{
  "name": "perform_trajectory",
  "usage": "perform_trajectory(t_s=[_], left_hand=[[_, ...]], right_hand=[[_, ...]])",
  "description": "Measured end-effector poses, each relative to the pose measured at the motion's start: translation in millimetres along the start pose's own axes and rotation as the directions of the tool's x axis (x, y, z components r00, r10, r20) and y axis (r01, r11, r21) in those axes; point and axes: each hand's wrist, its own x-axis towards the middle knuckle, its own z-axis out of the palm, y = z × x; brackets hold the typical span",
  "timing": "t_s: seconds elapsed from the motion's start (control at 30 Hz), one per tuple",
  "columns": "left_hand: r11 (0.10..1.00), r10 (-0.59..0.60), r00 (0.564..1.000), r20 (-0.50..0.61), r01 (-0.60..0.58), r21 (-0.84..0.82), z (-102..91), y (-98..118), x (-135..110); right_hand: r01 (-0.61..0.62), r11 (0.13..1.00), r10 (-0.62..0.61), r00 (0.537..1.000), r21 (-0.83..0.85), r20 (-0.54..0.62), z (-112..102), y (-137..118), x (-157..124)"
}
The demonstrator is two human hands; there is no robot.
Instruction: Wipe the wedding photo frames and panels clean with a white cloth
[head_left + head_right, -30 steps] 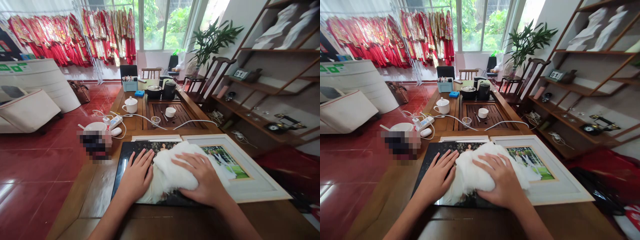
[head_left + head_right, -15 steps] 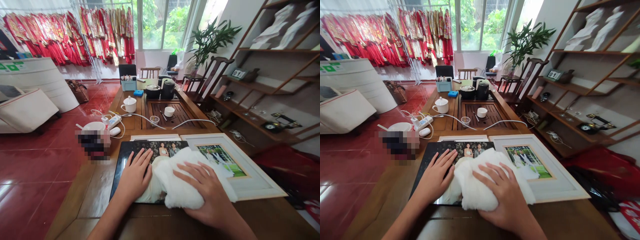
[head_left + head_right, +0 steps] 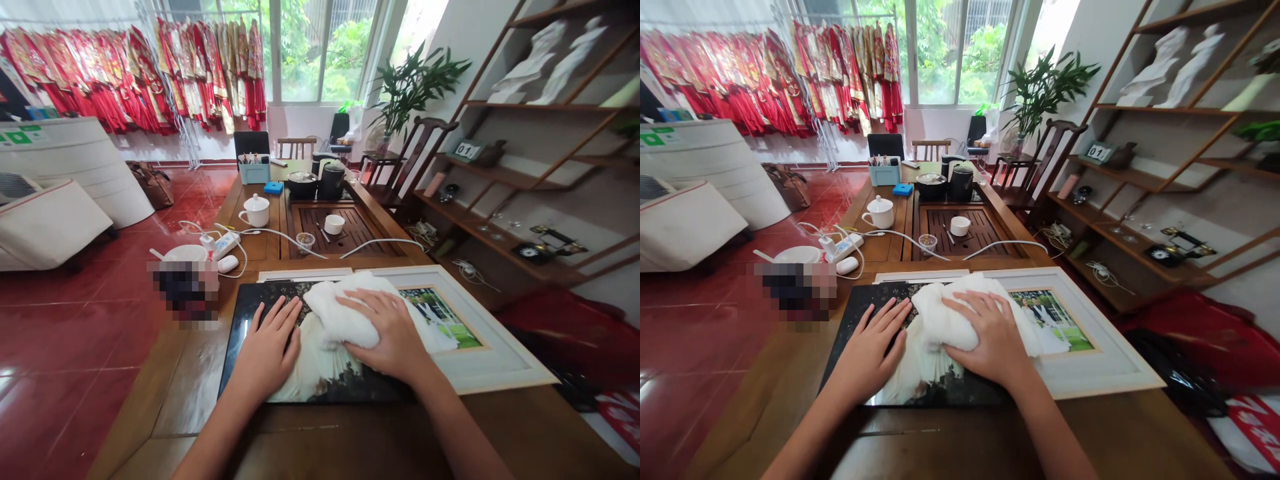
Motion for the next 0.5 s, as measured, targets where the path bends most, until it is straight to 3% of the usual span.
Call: perform_trajectory(t_s=[0.1, 0.37, 0.5], left_hand=[[1.000, -0.007, 1.000, -0.017, 0.007, 0.004, 0.4, 1, 0], [1.000, -0.017, 1.000, -0.019, 0.017, -0.006, 0.0, 1, 0], [1.000, -0.016, 1.000, -0.003, 0.016, -0.014, -0.6, 1, 0]], right_hand=[[0.002, 1.000, -0.003, 1.000, -0.015, -0.012, 0, -4, 0], [0.061, 0.996, -0.060, 0.998, -0.065, 0.016, -11, -28, -53], [0.093, 0.993, -0.090, 0.995, -0.066, 0.043, -14, -28, -60]])
